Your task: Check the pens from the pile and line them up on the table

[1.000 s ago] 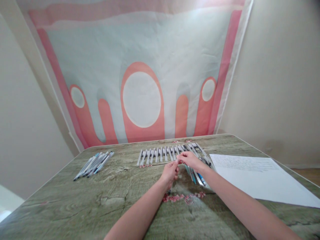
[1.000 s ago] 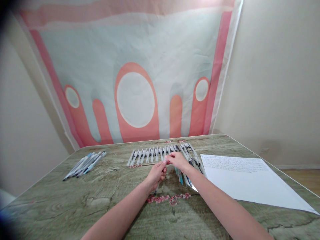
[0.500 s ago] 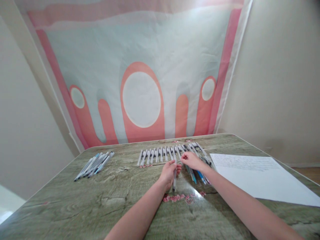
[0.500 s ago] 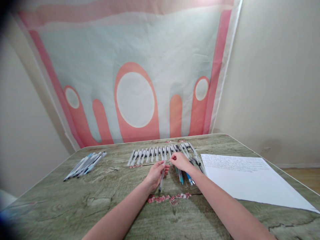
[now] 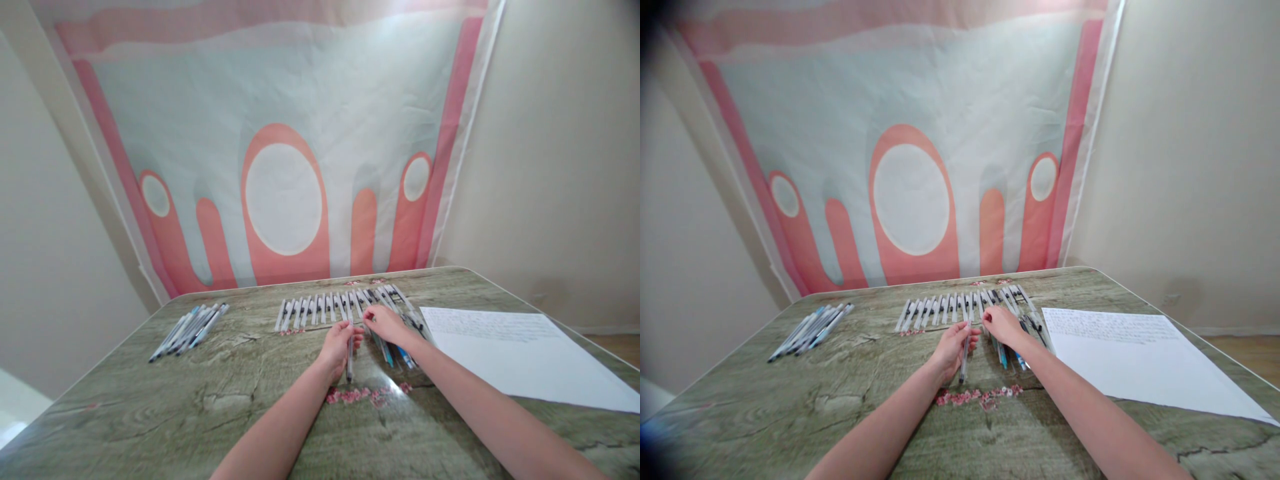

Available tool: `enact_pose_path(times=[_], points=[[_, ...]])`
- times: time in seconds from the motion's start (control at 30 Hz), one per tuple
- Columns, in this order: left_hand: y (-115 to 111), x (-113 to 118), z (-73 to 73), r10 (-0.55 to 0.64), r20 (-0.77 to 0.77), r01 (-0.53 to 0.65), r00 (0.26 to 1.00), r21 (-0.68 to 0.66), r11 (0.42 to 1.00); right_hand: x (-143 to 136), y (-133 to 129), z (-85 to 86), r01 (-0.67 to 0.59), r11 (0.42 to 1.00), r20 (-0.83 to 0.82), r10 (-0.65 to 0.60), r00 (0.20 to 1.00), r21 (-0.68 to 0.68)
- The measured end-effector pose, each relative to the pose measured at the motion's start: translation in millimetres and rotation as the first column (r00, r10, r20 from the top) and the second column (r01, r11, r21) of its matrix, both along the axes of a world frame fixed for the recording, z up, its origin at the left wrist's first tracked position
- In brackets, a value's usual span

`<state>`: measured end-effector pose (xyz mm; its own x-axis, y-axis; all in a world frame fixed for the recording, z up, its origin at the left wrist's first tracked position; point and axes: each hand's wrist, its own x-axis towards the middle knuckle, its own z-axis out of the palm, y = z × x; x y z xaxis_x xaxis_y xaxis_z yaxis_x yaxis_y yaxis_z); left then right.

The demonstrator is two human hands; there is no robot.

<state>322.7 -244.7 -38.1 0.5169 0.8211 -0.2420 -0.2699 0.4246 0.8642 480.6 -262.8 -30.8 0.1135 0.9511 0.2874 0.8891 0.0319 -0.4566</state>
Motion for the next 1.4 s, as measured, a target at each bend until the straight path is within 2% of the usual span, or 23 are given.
enact_pose_path(times=[0.1, 0.23, 0.37, 0.53, 0.63, 0.87, 1.3, 1.4], points=[[0, 0, 1.5, -0.004, 0.012, 0.005, 1.000, -0.013, 1.000, 0, -1, 5.3, -0.009, 1.000, -0.029, 0.010, 1.000, 0.022], [-2, -1, 4.4, -0.017, 0.020, 0.017, 1.000, -0.023, 1.000, -5, -3, 14.3, -0.071, 0.996, -0.164, 0.080, 0.983, 0.061], [-4, -2, 5.4, -0.070, 0.016, 0.070, 0.997, 0.025, 0.997, -12, -3, 17.1, -0.138, 0.990, -0.386, 0.143, 0.912, 0.041], [-4, -3, 3.6, -0.124, 0.009, 0.123, 0.992, 0.068, 0.990, -15, -4, 14.0, -0.152, 0.988, -0.573, 0.112, 0.812, -0.022], [-4, -3, 3.2, -0.139, 0.016, 0.137, 0.990, 0.086, 0.987, -14, -4, 11.5, -0.157, 0.987, -0.568, 0.107, 0.816, -0.038], [-4, -4, 7.0, -0.172, -0.003, 0.171, 0.985, 0.097, 0.980, -14, 2, 4.6, -0.091, 0.994, -0.428, 0.058, 0.902, -0.057], [-5, -4, 10.1, -0.198, -0.011, 0.198, 0.980, 0.109, 0.974, -15, 2, 3.8, -0.078, 0.995, -0.418, 0.044, 0.907, -0.065], [-6, -4, 9.7, -0.231, -0.015, 0.231, 0.973, 0.120, 0.965, -12, 2, 7.1, -0.028, 0.999, -0.411, 0.006, 0.912, -0.046]])
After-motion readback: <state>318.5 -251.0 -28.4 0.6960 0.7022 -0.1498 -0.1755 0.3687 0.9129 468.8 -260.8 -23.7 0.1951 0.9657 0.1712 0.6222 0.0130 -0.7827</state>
